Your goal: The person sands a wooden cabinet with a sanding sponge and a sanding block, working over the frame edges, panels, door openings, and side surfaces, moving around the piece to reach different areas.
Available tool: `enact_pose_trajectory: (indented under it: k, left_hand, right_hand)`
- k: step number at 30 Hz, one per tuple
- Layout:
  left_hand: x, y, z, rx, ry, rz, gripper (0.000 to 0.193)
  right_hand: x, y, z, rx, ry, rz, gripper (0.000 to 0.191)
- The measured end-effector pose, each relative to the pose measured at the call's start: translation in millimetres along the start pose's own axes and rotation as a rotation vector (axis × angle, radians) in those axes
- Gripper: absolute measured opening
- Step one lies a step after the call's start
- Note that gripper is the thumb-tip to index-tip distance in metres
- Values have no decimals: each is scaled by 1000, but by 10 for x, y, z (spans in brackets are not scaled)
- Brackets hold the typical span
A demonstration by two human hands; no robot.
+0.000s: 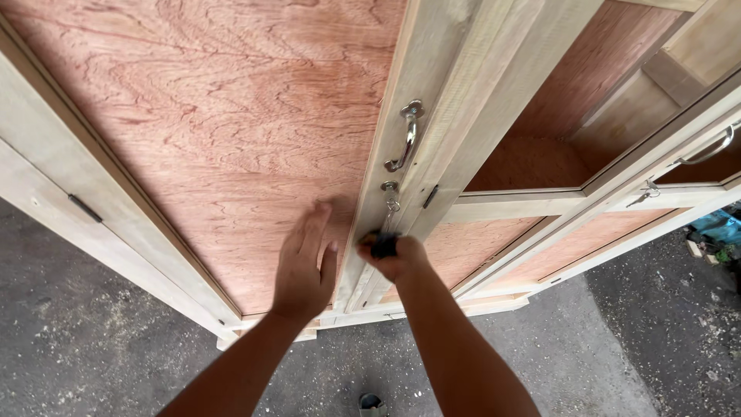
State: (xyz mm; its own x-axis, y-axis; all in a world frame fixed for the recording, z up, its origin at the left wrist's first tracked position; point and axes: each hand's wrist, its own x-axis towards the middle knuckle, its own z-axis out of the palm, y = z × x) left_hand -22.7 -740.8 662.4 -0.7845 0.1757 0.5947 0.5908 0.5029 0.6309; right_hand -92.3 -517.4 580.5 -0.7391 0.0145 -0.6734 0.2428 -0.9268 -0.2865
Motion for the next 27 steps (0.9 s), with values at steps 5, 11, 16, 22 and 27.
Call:
enact_pose_trajectory:
  k: [5, 11, 16, 22, 27]
  left_hand:
    - [-326, -233, 344, -358, -371, -964, 49]
    - [-435, -437, 682, -917, -298, -1516, 39]
    - [-472, -582, 1115, -905, 50, -1325, 23]
    - [-45, -517, 1470, -998, -28, -1512, 17]
    - [424, -19, 1203, -821, -23, -1337, 13]
  right_hand:
    - [137, 380, -601, -382, 134, 116, 38]
    - [-121, 621, -664, -377, -38, -4, 31]
    - [-112, 514, -728, -607, 166, 81, 21]
    - [-61, 130, -736, -529, 114, 133, 24]
    - [-295, -359, -432, -507, -186, 258, 38]
